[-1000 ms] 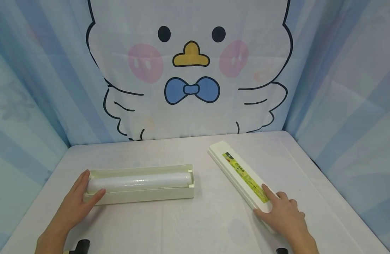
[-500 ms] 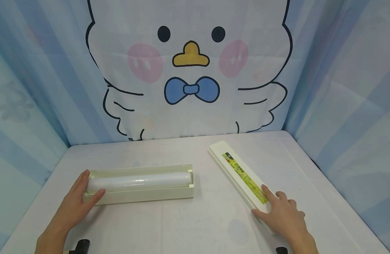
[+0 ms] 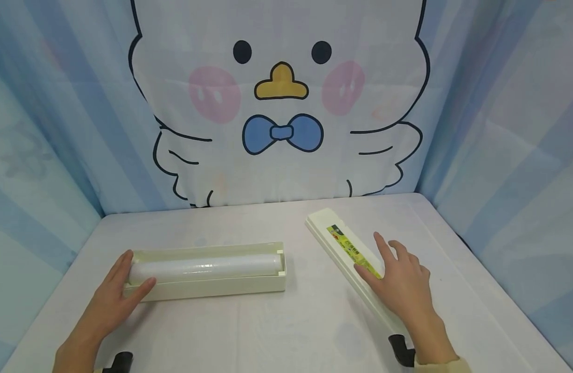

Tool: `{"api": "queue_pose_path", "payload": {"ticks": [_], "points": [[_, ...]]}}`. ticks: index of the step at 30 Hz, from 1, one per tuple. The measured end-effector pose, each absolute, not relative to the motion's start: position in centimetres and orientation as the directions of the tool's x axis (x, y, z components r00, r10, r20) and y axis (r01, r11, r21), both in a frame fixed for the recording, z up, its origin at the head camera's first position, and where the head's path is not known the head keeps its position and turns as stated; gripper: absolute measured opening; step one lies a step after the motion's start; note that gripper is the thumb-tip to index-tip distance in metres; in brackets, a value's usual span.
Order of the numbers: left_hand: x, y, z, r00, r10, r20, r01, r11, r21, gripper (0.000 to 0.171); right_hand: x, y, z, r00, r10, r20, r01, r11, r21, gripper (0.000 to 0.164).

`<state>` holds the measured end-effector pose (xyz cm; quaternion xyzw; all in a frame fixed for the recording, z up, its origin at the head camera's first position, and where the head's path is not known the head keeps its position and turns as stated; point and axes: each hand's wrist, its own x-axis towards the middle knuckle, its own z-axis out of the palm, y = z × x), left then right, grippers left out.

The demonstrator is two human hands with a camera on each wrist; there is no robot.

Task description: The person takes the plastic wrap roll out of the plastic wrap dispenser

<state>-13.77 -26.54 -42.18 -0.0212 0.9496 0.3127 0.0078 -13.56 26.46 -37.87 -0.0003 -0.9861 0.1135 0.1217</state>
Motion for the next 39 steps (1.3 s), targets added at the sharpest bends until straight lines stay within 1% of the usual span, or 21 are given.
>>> {"api": "queue_pose_path", "payload": {"ticks": [4, 11, 15, 21, 27, 33, 39], "points": [[-13.7, -26.6, -42.2, -1.000, -0.025, -0.004, -0.022, 0.802, 0.597, 0.105, -14.3, 25.2, -37.3, -0.965, 0.011, 0.261, -0.053, 0.970, -0.239, 0.085], [-13.6, -26.6, -42.2, -1.000, -0.028, 0.000, -0.022, 0.800, 0.600, 0.104, -15.2, 23.5, -36.7, -0.954, -0.050, 0.294, -0.130, 0.957, -0.261, 0.079], [-13.6, -26.6, -42.3, -1.000, -0.029, -0.004, -0.026, 0.803, 0.596, 0.105, -15.6, 22.4, -36.6, -0.954, -0.065, 0.292, -0.148, 0.951, -0.272, 0.079], [-13.8, -26.6, -42.3, -0.999, -0.034, -0.027, -0.044, 0.806, 0.591, 0.107, -16.1, 21.1, -36.5, -0.949, -0.085, 0.305, -0.175, 0.943, -0.282, 0.078], [-13.8, -26.5, -42.2, -0.999, -0.042, -0.024, -0.048, 0.809, 0.586, 0.107, -16.7, 19.9, -36.4, -0.943, -0.111, 0.315, -0.209, 0.931, -0.298, 0.076], [-13.7, -26.3, -42.1, -0.998, -0.054, -0.032, -0.063, 0.809, 0.584, 0.107, -17.0, 18.9, -36.4, -0.924, -0.147, 0.352, -0.267, 0.909, -0.320, 0.073], [-13.7, -26.3, -42.1, -0.998, -0.054, -0.011, -0.050, 0.814, 0.578, 0.104, -17.4, 17.9, -36.8, -0.919, -0.186, 0.347, -0.307, 0.889, -0.339, 0.072]]}}
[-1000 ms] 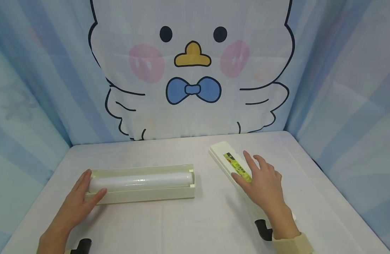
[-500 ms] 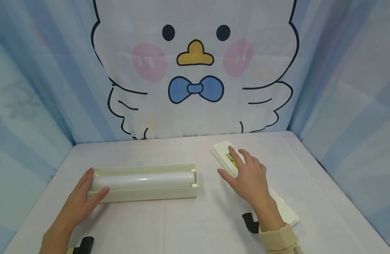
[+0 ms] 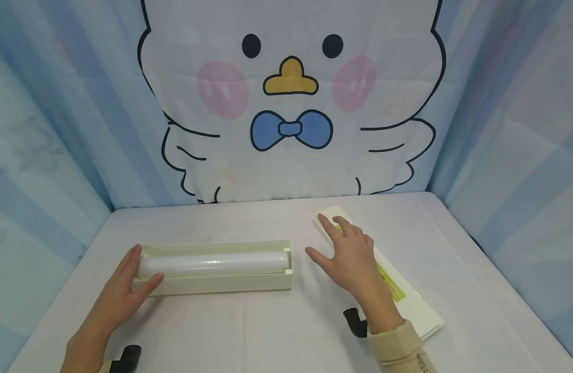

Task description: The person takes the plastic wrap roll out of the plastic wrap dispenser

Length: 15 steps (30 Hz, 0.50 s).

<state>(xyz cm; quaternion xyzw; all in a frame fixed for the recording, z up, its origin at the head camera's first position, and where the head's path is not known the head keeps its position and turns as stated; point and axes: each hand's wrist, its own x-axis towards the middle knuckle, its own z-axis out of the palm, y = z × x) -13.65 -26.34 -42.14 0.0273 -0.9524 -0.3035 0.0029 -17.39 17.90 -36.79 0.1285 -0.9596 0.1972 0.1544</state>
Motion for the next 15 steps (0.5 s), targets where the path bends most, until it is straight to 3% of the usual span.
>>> {"api": "queue_pose_path", "payload": {"ticks": [15], "points": [[-13.6, -26.4, -42.2, -0.999, -0.047, 0.018, -0.027, 0.807, 0.590, 0.103, -18.0, 15.6, -37.1, -0.915, -0.244, 0.320, -0.353, 0.869, -0.347, 0.071]]}}
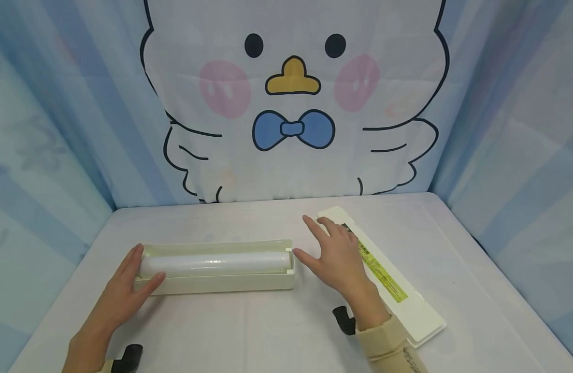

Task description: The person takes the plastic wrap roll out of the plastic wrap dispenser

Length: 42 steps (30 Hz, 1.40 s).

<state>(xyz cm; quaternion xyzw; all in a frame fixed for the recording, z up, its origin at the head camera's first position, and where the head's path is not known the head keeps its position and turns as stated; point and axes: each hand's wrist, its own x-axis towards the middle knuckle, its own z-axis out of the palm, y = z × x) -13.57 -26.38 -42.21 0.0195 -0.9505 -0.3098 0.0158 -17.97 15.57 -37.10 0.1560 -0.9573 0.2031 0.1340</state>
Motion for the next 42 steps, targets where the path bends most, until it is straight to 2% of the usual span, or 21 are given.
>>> {"api": "queue_pose_path", "payload": {"ticks": [7, 23, 42], "points": [[-13.5, -26.5, -42.2, -0.999, -0.049, 0.016, -0.030, 0.808, 0.589, 0.103, -18.3, 14.7, -37.2, -0.899, -0.286, 0.333, -0.392, 0.864, -0.316, 0.072], [-13.6, -26.4, -42.1, -0.998, -0.056, 0.000, -0.046, 0.809, 0.586, 0.103, -18.8, 13.2, -37.5, -0.901, -0.320, 0.291, -0.412, 0.840, -0.352, 0.073], [-13.7, -26.4, -42.1, -0.998, -0.063, -0.025, -0.066, 0.811, 0.582, 0.103, -19.2, 11.3, -38.2, -0.843, -0.432, 0.321, -0.527, 0.784, -0.327, 0.065]]}}
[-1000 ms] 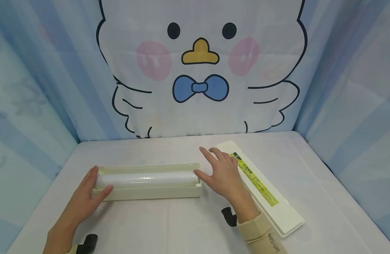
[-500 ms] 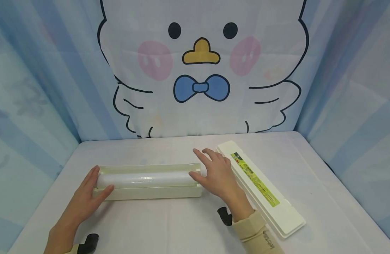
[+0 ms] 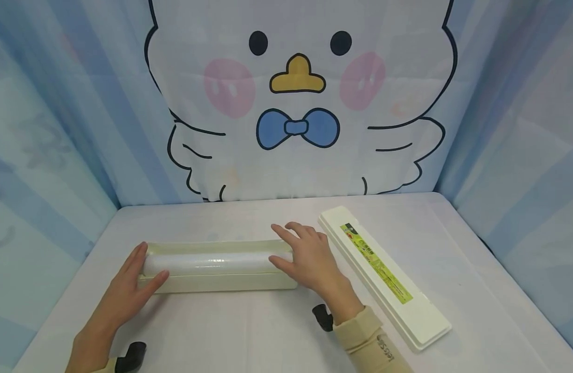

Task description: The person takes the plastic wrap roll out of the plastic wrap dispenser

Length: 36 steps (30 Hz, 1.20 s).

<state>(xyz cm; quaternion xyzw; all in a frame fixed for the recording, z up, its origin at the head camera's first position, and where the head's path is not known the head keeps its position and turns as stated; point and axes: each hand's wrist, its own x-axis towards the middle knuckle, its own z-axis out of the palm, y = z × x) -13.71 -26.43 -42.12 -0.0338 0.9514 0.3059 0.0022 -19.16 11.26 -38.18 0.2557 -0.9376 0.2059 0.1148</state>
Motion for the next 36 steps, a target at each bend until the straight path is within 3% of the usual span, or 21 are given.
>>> {"api": "queue_pose_path", "payload": {"ticks": [16, 36], "points": [[-13.5, -26.2, -41.8, -0.997, -0.072, -0.026, -0.073, 0.812, 0.579, 0.102, -19.6, 10.3, -38.5, -0.807, -0.510, 0.299, -0.587, 0.747, -0.311, 0.052], [-13.5, -26.2, -41.8, -0.997, -0.071, -0.041, -0.082, 0.808, 0.584, 0.103, -20.0, 8.8, -38.3, -0.822, -0.556, 0.127, -0.569, 0.785, -0.247, 0.047]]}}
